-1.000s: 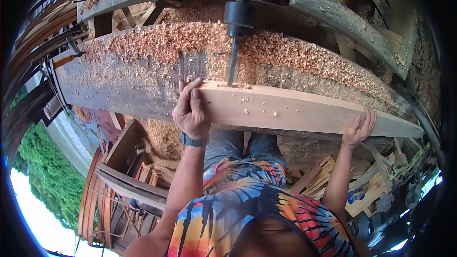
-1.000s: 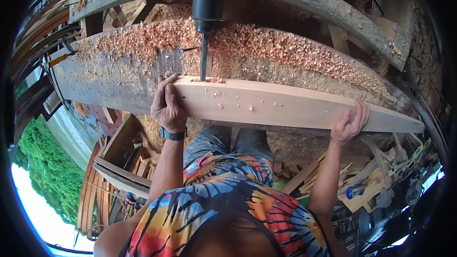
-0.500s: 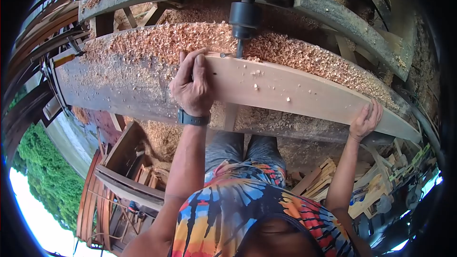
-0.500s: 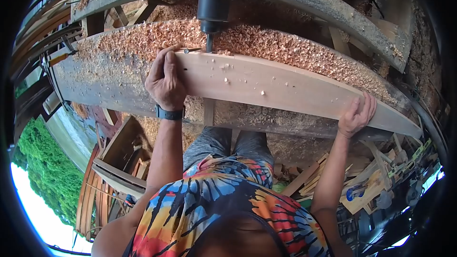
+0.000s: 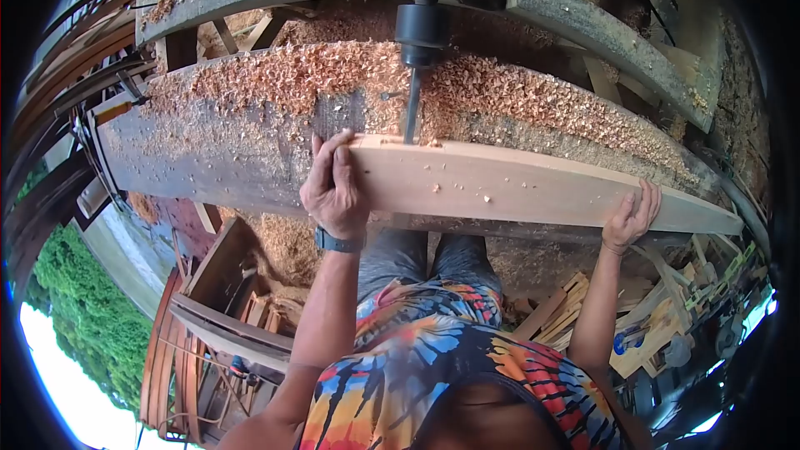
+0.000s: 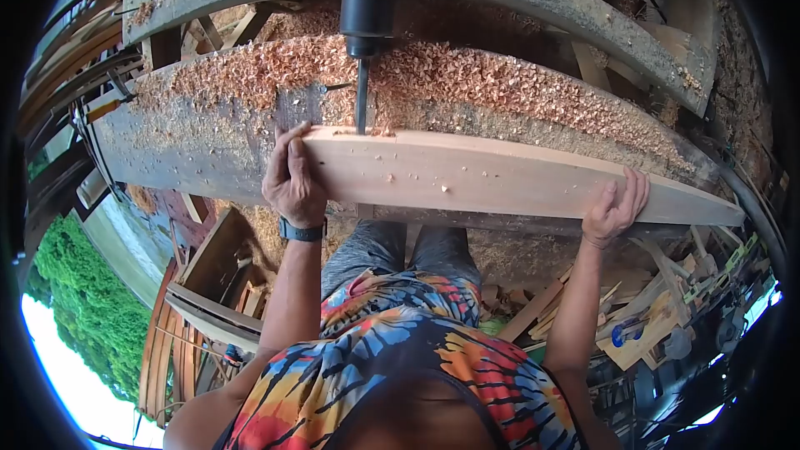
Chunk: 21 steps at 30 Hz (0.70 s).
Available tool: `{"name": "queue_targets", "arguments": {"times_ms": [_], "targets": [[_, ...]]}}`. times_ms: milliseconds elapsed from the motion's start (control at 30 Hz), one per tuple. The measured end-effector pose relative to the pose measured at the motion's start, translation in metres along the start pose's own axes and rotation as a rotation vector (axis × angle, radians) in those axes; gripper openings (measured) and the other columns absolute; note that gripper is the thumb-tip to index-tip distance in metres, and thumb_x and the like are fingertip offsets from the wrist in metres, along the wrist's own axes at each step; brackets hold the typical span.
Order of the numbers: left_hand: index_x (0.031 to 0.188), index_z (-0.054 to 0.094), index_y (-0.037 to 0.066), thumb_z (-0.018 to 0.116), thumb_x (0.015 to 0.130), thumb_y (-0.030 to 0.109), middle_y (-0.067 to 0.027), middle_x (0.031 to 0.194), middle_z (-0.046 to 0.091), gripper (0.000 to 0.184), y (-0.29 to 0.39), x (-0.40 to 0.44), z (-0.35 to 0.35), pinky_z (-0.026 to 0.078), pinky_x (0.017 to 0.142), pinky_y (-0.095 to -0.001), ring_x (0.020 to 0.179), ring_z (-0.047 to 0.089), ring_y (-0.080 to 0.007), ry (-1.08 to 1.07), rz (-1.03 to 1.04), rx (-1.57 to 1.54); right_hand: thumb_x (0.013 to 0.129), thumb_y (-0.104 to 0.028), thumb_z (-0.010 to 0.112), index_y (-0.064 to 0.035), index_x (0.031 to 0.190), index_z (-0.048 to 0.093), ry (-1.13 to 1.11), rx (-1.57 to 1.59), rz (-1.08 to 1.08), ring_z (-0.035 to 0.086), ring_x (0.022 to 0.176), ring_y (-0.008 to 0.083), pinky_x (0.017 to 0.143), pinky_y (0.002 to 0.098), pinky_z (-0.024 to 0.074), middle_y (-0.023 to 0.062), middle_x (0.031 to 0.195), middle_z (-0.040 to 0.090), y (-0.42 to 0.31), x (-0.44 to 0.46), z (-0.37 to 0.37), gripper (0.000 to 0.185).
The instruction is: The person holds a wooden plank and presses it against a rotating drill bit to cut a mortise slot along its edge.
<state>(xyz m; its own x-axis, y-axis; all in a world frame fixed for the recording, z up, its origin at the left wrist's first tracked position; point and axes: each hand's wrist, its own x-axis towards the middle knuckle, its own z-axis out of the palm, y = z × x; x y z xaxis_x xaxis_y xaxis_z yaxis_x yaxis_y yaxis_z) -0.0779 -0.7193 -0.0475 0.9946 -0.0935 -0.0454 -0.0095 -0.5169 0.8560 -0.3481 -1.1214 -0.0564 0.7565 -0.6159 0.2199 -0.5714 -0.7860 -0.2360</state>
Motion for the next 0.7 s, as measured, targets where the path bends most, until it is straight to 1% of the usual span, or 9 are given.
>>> {"name": "queue_targets", "arguments": {"times_ms": [33, 67, 167, 200, 333, 367, 433, 467, 700], "targets": [[0.117, 0.077, 0.000, 0.056, 0.109, 0.012, -0.0100, 0.107, 0.080, 0.025, 0.002, 0.011, 0.003, 0.035, 0.124, -0.0446, 0.105, 0.072, -0.0159, -0.020, 0.013, 0.000, 0.102, -0.029, 0.058, 0.0047, 0.123, 0.067, 0.005, -0.011, 0.014, 0.054, 0.129, 0.0432, 0.115, 0.0544, 0.0372, 0.0220, 0.128, 0.065, 0.001, 0.004, 0.001, 0.041], [0.116, 0.077, 0.000, 0.057, 0.109, 0.011, -0.0101, 0.108, 0.080, 0.024, 0.005, 0.023, 0.010, 0.042, 0.118, -0.0418, 0.103, 0.073, -0.0157, -0.007, 0.062, 0.017, 0.102, -0.029, 0.058, 0.0042, 0.123, 0.067, 0.010, -0.022, 0.028, 0.054, 0.129, 0.0428, 0.116, 0.0540, 0.0373, 0.0222, 0.128, 0.065, 0.003, 0.011, 0.005, 0.041], [0.116, 0.077, 0.001, 0.060, 0.108, 0.012, -0.0105, 0.108, 0.080, 0.022, 0.014, 0.049, 0.027, 0.051, 0.106, -0.0362, 0.102, 0.072, -0.0147, -0.005, -0.006, -0.065, 0.102, -0.029, 0.059, 0.0027, 0.124, 0.068, 0.031, -0.034, 0.047, 0.055, 0.129, 0.0415, 0.116, 0.0525, 0.0377, 0.0224, 0.129, 0.065, 0.007, 0.027, 0.012, 0.039], [0.117, 0.078, 0.002, 0.063, 0.107, 0.013, -0.0099, 0.108, 0.080, 0.021, 0.011, 0.050, 0.028, 0.055, 0.093, -0.0310, 0.100, 0.072, -0.0140, 0.014, 0.051, -0.100, 0.102, -0.028, 0.059, 0.0028, 0.123, 0.068, 0.036, -0.031, 0.044, 0.055, 0.129, 0.0413, 0.116, 0.0524, 0.0378, 0.0223, 0.129, 0.065, 0.007, 0.028, 0.013, 0.039], [0.116, 0.079, 0.003, 0.062, 0.107, 0.013, -0.0100, 0.108, 0.080, 0.022, 0.014, 0.034, 0.021, 0.056, 0.087, -0.0294, 0.099, 0.073, -0.0150, 0.042, -0.019, -0.032, 0.102, -0.028, 0.059, 0.0037, 0.123, 0.067, 0.018, 0.001, 0.038, 0.055, 0.129, 0.0426, 0.115, 0.0530, 0.0382, 0.0219, 0.128, 0.065, 0.000, 0.022, 0.006, 0.040], [0.117, 0.078, 0.003, 0.059, 0.108, 0.011, -0.0107, 0.107, 0.080, 0.022, 0.013, 0.023, 0.012, 0.054, 0.100, -0.0336, 0.100, 0.073, -0.0160, -0.007, -0.033, 0.016, 0.101, -0.028, 0.059, 0.0041, 0.123, 0.067, 0.019, 0.004, 0.021, 0.055, 0.129, 0.0431, 0.115, 0.0535, 0.0381, 0.0218, 0.128, 0.065, 0.001, 0.020, 0.006, 0.040], [0.116, 0.078, 0.002, 0.057, 0.108, 0.009, -0.0106, 0.107, 0.080, 0.024, -0.002, -0.003, 0.000, 0.044, 0.118, -0.0408, 0.103, 0.073, -0.0162, 0.010, 0.074, 0.012, 0.100, -0.028, 0.059, 0.0050, 0.123, 0.067, 0.005, 0.008, -0.001, 0.055, 0.128, 0.0442, 0.115, 0.0545, 0.0380, 0.0217, 0.127, 0.066, 0.001, -0.003, -0.001, 0.040], [0.116, 0.077, 0.000, 0.055, 0.108, 0.009, -0.0105, 0.106, 0.080, 0.025, -0.006, -0.018, -0.006, 0.031, 0.127, -0.0458, 0.105, 0.072, -0.0154, 0.006, 0.006, 0.010, 0.099, -0.027, 0.060, 0.0060, 0.122, 0.066, -0.011, 0.016, -0.012, 0.055, 0.128, 0.0449, 0.114, 0.0557, 0.0379, 0.0217, 0.127, 0.065, 0.000, -0.009, -0.004, 0.040], [0.114, 0.077, -0.002, 0.056, 0.108, 0.009, -0.0100, 0.105, 0.080, 0.024, -0.001, -0.015, -0.007, 0.033, 0.126, -0.0453, 0.104, 0.071, -0.0132, 0.021, -0.035, 0.006, 0.100, -0.027, 0.059, 0.0060, 0.123, 0.065, -0.029, 0.024, 0.010, 0.054, 0.129, 0.0433, 0.114, 0.0552, 0.0382, 0.0218, 0.126, 0.065, -0.004, -0.008, -0.004, 0.041]]}}
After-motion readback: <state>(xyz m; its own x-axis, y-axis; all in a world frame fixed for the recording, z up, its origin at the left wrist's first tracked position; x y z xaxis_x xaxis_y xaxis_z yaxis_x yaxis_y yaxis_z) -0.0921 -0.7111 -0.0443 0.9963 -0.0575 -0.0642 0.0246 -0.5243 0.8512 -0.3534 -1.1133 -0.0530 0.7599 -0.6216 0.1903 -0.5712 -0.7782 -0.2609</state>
